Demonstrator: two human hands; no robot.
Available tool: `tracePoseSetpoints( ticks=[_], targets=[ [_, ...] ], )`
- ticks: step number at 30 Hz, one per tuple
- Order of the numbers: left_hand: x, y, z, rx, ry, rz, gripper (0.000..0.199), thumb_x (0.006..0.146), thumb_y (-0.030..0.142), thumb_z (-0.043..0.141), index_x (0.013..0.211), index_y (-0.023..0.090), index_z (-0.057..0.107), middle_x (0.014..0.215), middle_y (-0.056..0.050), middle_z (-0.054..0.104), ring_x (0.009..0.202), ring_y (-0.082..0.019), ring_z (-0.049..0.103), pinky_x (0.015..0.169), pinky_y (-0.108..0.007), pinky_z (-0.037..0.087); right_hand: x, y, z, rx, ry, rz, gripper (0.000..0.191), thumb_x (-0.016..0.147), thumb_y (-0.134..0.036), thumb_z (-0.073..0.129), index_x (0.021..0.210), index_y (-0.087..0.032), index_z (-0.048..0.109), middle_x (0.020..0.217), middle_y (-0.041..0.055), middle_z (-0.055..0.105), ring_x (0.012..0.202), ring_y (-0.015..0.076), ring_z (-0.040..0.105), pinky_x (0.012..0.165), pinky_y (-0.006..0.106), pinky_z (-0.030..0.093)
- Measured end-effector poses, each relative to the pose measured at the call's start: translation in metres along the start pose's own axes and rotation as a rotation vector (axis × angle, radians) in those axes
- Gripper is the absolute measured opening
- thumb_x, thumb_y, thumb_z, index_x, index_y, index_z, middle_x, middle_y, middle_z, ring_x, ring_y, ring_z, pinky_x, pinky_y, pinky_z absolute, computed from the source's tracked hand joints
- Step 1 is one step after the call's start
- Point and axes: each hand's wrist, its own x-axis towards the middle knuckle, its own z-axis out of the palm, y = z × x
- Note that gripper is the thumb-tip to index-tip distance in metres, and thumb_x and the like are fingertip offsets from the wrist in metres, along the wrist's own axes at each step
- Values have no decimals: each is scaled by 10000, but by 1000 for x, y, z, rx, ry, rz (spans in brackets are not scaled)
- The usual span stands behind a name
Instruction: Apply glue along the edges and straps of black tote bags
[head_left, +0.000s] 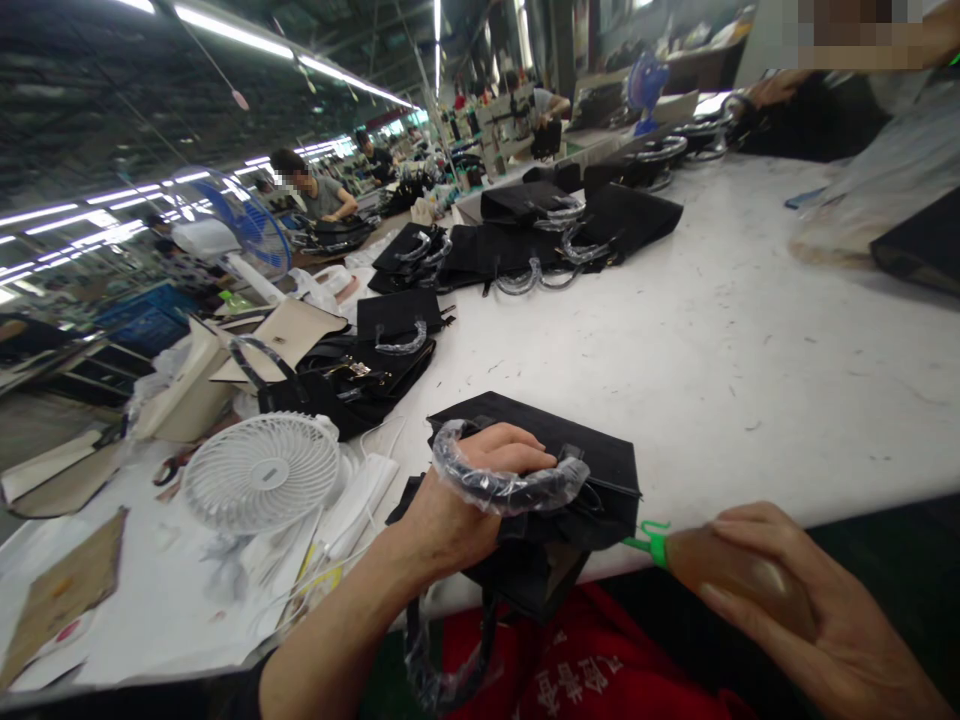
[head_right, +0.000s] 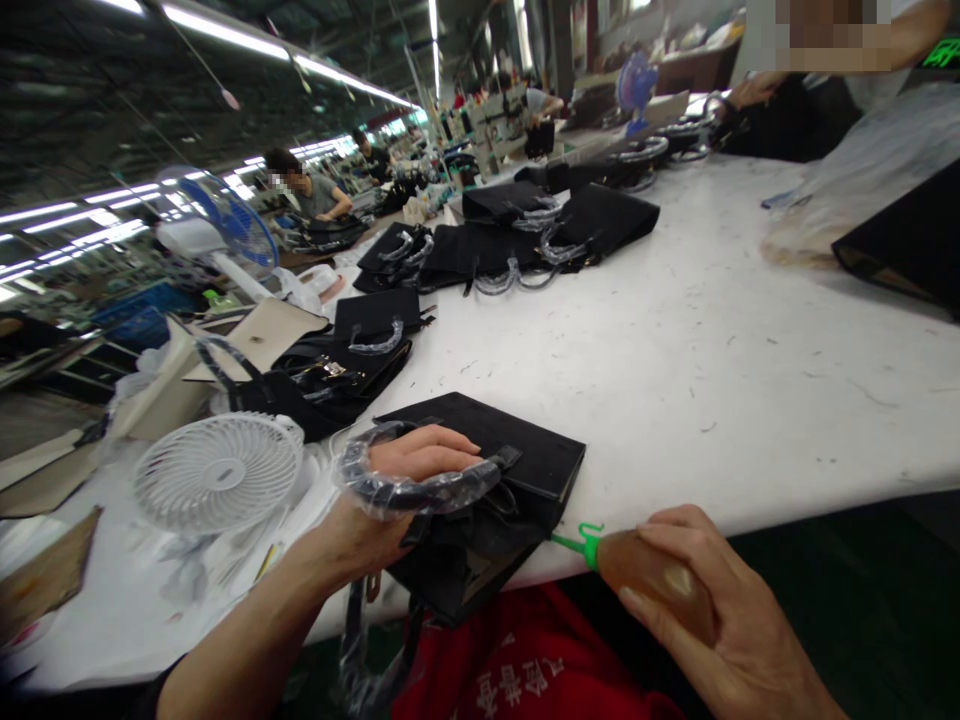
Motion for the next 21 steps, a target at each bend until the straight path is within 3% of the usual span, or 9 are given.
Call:
tracePoseSetpoints(
  ticks=[6,10,15,19,21],
  targets=[
    [-2,1,3,-6,-1,-13,330,820,39,580,1072,171,746,1114,-86,746,960,-190,730,811,-316,596,-2,-4,-2,40,-24,39,359,847,-458,734,1168,-341,625,1190,27,658,1011,220,711,806,215,613],
    [-2,3,1,-4,-2,-19,346,810,20,564,1068,160,748,1106,-85,747,961,-185,729,825,-308,597,-3,-7,-2,25,-45,54,319,864,-457,717,1142,-335,617,1100,21,667,900,194,705,727,210,611],
    [-3,4,2,10,-23,-22,377,804,19,550,1084,176,748,1117,-83,746,973,-192,725,839,-324,598,-4,-8,-1,45,-48,64,365,865,-464,713,1187,-332,600,1208,42,652,1061,247,690,809,241,618],
    [-2,5,2,-1,-8,-28,351,818,40,559,1079,178,748,1112,-85,749,965,-193,728,830,-323,600,3,-9,-1,-14,-11,51,318,855,-491,715,1109,-323,624,1056,15,680,848,194,702,678,217,609],
    [-2,6,2,5,-7,-14,343,819,38,563,1077,168,747,1113,-89,749,961,-192,728,836,-319,598,3,-10,0,0,-25,57,321,857,-491,713,1117,-323,626,1062,18,685,853,201,707,674,218,613]
  ],
)
